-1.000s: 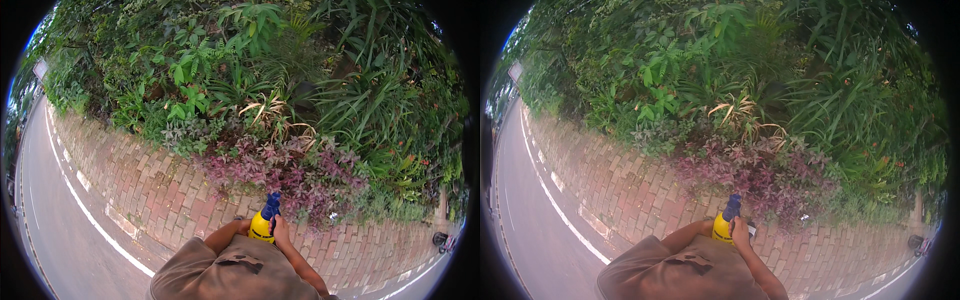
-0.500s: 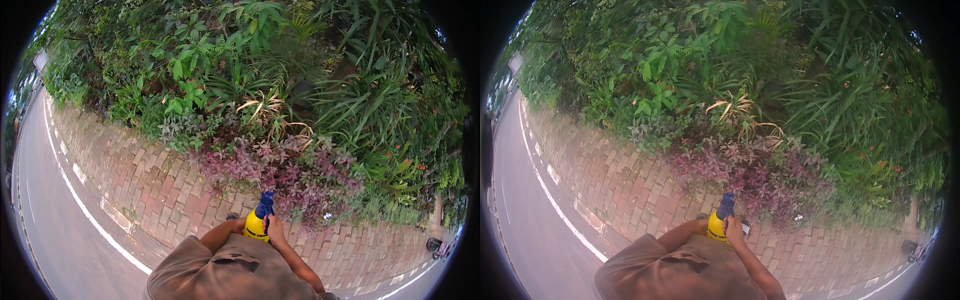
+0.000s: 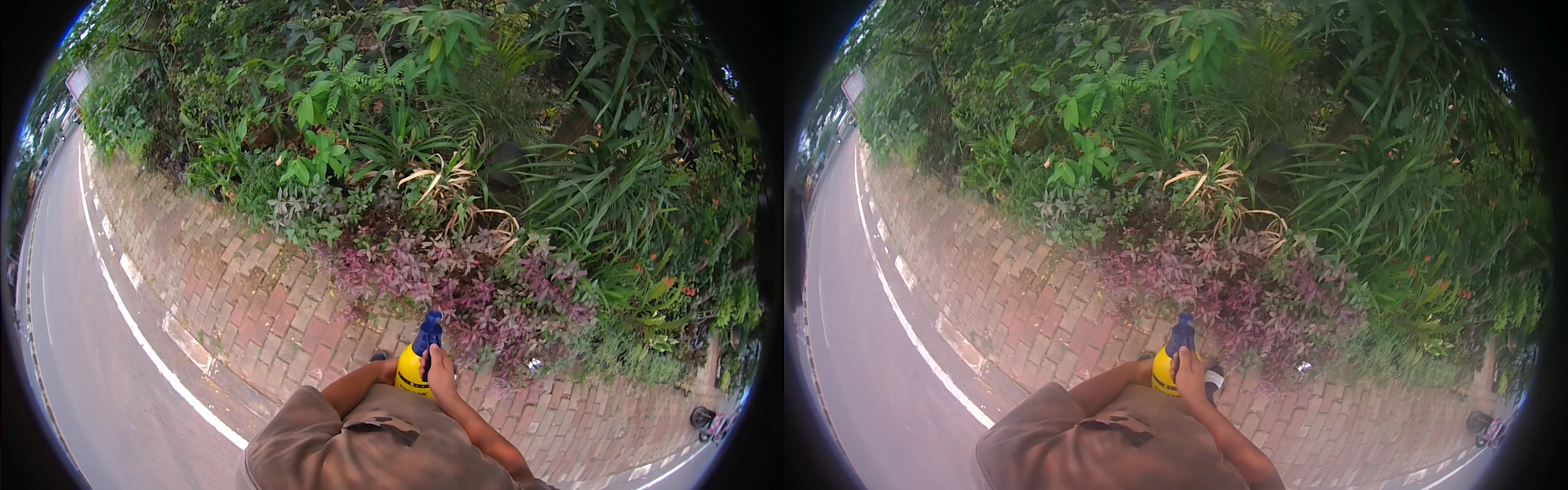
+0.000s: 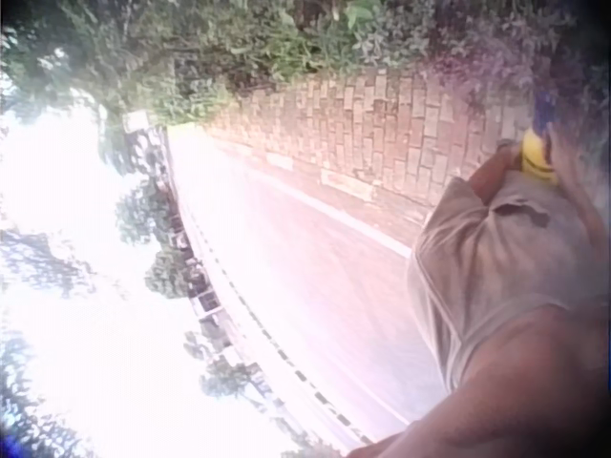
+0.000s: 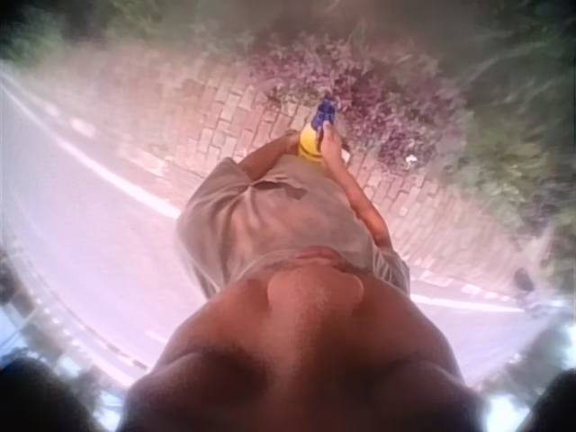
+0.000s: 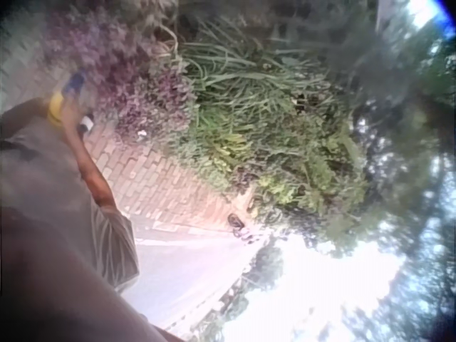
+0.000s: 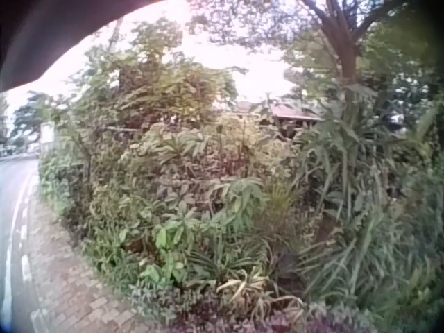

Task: The person assembles a yellow handheld pressure sprayer, then walks along a roadside sidewalk and sprays liquid onto various plants and weeds growing along the curb.

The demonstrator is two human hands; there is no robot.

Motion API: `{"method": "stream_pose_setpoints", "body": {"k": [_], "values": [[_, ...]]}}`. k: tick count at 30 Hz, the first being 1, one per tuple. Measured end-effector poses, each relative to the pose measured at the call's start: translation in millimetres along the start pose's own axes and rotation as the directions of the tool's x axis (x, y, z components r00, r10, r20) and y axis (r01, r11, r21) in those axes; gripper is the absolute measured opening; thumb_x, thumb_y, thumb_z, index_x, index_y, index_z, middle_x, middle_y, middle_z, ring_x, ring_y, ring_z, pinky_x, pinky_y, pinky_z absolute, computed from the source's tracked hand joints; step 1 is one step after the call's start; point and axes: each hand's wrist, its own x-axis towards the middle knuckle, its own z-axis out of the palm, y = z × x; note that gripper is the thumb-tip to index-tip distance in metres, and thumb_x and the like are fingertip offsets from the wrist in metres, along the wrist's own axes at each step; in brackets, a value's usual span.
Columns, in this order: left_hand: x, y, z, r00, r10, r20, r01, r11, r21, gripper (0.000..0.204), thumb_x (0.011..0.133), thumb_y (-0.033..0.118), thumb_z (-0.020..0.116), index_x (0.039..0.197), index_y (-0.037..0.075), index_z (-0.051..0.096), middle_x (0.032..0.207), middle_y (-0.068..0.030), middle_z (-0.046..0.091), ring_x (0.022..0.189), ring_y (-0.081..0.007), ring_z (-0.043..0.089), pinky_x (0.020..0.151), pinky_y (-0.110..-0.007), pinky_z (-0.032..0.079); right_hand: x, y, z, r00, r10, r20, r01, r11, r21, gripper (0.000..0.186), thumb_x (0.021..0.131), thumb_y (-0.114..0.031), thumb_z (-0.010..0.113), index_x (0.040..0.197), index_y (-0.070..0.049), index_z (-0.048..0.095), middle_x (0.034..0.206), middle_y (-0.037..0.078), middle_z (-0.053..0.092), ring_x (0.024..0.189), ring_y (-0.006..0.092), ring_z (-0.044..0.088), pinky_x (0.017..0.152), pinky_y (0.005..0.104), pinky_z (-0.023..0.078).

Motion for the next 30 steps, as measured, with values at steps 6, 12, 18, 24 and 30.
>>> {"method": "stream_pose_setpoints", "body": {"k": [6, 12, 18, 24, 30], "values": [[-11, -2, -6, 1.000, 0.026, -0.007, -0.026, 1.000, -0.013, 0.030, 0.097, 0.034, 0.053, 0.116, 0.013, 0.061, 0.111, -0.0052, 0.066, 0.098, -0.0192, 0.063, 0.087, -0.038, 0.051, 9, -4, 22, 1.000, -0.004, 0.027, 0.005, 1.000, -0.017, 0.030, 0.102, -0.030, 0.042, 0.091, -0.004, 0.053, 0.066, 0.002, 0.053, 0.052, 0.0117, 0.050, 0.050, 0.0266, 0.042], [-33, -8, -18, 0.998, 0.041, -0.045, -0.042, 0.999, -0.019, 0.030, 0.097, 0.035, 0.053, 0.117, 0.013, 0.061, 0.112, -0.0054, 0.065, 0.098, -0.0194, 0.063, 0.087, -0.038, 0.051, 9, 9, 43, 0.998, -0.009, 0.058, 0.014, 0.997, -0.075, 0.030, 0.102, -0.028, 0.040, 0.091, -0.005, 0.053, 0.066, 0.002, 0.053, 0.054, 0.0112, 0.051, 0.050, 0.0264, 0.042], [-37, -6, -23, 0.997, 0.064, -0.038, -0.064, 0.998, -0.018, 0.031, 0.097, 0.035, 0.053, 0.118, 0.013, 0.061, 0.112, -0.0055, 0.065, 0.099, -0.0195, 0.063, 0.087, -0.038, 0.051, 1, 13, 55, 0.997, -0.074, -0.007, 0.073, 0.992, -0.104, 0.032, 0.103, -0.031, 0.039, 0.090, -0.006, 0.053, 0.065, 0.001, 0.052, 0.052, 0.0106, 0.051, 0.049, 0.0262, 0.040], [-29, -1, -24, 0.997, 0.081, -0.018, -0.081, 0.997, -0.002, 0.031, 0.096, 0.035, 0.053, 0.118, 0.013, 0.060, 0.112, -0.0057, 0.065, 0.099, -0.0197, 0.063, 0.087, -0.038, 0.051, 10, 10, 52, 0.994, -0.108, 0.016, 0.109, 0.986, -0.129, 0.034, 0.104, -0.033, 0.039, 0.091, -0.006, 0.053, 0.065, 0.001, 0.052, 0.051, 0.0110, 0.051, 0.047, 0.0266, 0.040], [-31, -11, -29, 0.997, 0.075, -0.024, -0.074, 0.997, 0.016, 0.032, 0.096, 0.035, 0.053, 0.119, 0.013, 0.060, 0.112, -0.0059, 0.065, 0.099, -0.0198, 0.063, 0.087, -0.038, 0.051, 37, 8, 42, 0.999, 0.035, 0.017, -0.033, 0.994, -0.105, 0.034, 0.103, -0.033, 0.040, 0.092, -0.004, 0.053, 0.067, 0.002, 0.053, 0.051, 0.0121, 0.051, 0.046, 0.0266, 0.041]]}}
